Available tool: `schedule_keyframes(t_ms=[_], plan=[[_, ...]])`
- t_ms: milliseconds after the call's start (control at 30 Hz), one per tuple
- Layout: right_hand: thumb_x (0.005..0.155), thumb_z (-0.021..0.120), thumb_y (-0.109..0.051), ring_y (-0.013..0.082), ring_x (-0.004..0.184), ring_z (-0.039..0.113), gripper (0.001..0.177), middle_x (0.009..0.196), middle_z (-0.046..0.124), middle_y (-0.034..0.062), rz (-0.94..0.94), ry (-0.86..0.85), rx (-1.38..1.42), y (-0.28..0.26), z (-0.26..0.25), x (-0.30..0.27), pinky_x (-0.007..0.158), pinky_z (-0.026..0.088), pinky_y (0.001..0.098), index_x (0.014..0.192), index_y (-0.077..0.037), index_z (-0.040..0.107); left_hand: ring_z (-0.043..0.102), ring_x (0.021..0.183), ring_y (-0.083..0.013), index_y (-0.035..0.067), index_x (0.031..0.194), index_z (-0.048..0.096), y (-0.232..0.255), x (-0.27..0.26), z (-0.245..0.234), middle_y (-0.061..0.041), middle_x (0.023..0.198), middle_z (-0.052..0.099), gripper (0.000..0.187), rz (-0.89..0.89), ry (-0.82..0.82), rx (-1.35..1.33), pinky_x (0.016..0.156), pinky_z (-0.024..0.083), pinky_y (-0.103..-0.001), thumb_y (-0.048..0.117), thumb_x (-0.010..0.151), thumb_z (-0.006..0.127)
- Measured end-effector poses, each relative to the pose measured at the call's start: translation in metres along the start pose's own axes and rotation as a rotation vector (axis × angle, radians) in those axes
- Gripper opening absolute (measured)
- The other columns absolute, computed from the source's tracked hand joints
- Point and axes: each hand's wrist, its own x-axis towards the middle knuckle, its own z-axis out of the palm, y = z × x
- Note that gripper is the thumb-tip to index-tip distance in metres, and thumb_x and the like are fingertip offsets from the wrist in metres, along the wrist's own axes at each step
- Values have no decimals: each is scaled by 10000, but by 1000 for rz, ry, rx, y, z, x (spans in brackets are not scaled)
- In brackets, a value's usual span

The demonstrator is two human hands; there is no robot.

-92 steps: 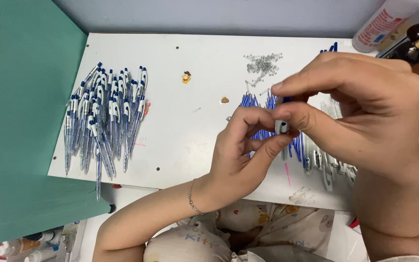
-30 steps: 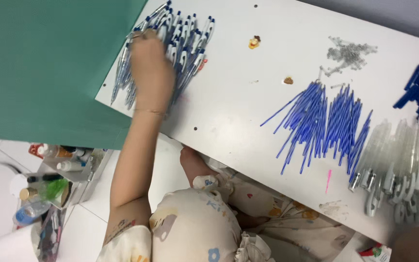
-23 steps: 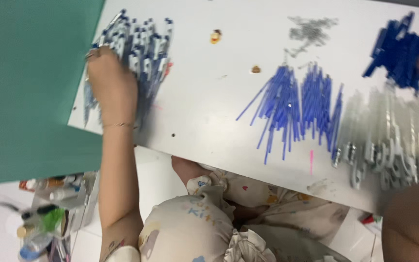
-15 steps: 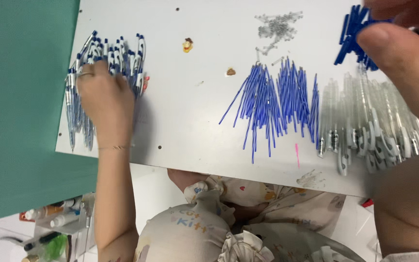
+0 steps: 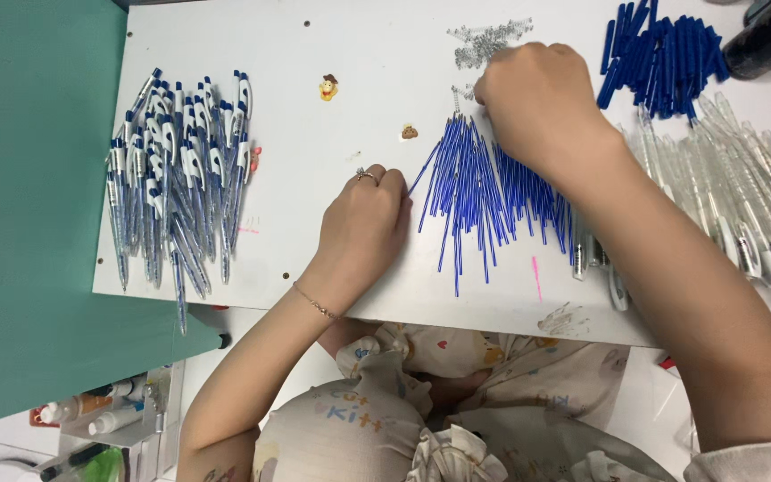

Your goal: The person assembles pens by hand, inserting blue ink refills into white and blue pen bodies, adding springs, and clicking the caps into place.

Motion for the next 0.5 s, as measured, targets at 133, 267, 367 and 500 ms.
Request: schedule_keyframes(t_ms=[133,267,367,500], plan=[[782,658,-97,310,673,661,142,751,669,47,15,-8,47,-2,20,6,646,517,405,684,-178,720,576,742,-382,9,848,532,-14,1,20,-169,819,577,73,18,149,85,521,483,-499,40,894,579],[907,631,-77,362,740,718,177,895,724,114,-8,-37,195,2,-8,3,666,579,494,890,-131,798,570,747,-366,18,915,513,-13,0,18,-172,881,572,81,24,298,184,603,503,-467,-26,984,509],[1008,694,-11,221,814,659,43,968,733,80,-150,314,903,5,-51,0,774,486,372,1024,-37,725,539,782,-350,-4,1011,491,12,-3,-20,-172,957,559,50,72,417,-73,716,444,-439,15,1043,457],[1084,638,-119,128,993,759,52,1034,738,64,104,242,1667,-14,-100,-14,813,646,231,1117,-80,634,541,674,-376,-6,1052,470,23,-7,-32,-171,877,548,72,76,498,-201,583,431,-464,45,1071,422]])
